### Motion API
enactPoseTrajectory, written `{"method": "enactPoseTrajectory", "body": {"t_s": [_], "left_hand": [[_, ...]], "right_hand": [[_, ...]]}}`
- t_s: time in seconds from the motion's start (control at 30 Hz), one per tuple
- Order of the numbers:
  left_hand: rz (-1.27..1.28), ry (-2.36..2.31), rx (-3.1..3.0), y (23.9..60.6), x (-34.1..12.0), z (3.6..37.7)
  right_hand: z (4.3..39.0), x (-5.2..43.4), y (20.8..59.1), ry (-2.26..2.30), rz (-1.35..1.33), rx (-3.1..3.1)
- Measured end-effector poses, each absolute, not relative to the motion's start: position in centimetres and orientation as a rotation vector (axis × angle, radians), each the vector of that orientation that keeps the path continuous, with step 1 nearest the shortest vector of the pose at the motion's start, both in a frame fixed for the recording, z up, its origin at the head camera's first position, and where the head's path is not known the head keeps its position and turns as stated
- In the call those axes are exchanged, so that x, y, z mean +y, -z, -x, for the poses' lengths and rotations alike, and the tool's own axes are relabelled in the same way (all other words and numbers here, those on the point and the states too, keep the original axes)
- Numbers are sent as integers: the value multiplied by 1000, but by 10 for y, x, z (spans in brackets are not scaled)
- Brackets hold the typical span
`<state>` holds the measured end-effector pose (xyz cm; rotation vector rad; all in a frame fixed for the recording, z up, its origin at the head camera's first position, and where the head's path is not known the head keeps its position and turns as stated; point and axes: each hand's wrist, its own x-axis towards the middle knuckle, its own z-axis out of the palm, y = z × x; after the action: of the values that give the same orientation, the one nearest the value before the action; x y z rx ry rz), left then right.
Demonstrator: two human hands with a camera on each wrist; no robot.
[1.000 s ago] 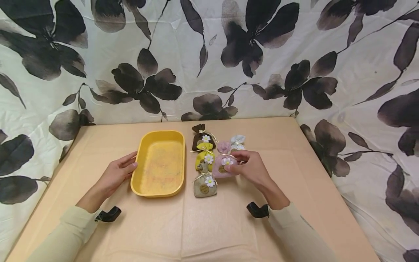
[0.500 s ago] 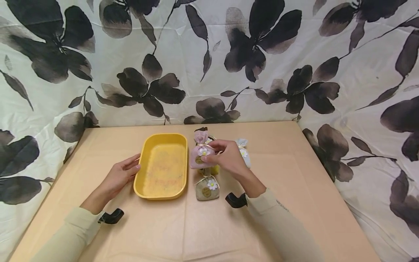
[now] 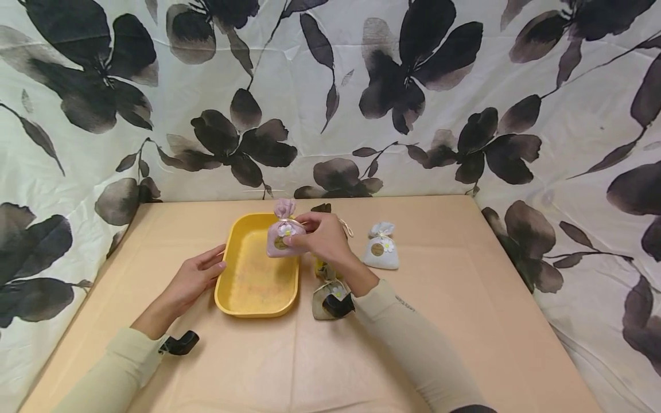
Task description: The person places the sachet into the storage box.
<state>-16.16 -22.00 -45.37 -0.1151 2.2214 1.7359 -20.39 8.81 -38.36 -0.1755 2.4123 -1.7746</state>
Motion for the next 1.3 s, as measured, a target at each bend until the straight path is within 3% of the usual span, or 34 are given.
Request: {"method": "enactPoseTrajectory", "body": {"t_s": [0.8, 1.3], "left_hand": [[119, -1765, 2200, 455, -217, 163], [147, -1737, 2213, 458, -219, 164]], "right_hand": [[242, 2, 407, 1679, 42, 2553], [253, -25, 427, 1450, -112, 2656]]}}
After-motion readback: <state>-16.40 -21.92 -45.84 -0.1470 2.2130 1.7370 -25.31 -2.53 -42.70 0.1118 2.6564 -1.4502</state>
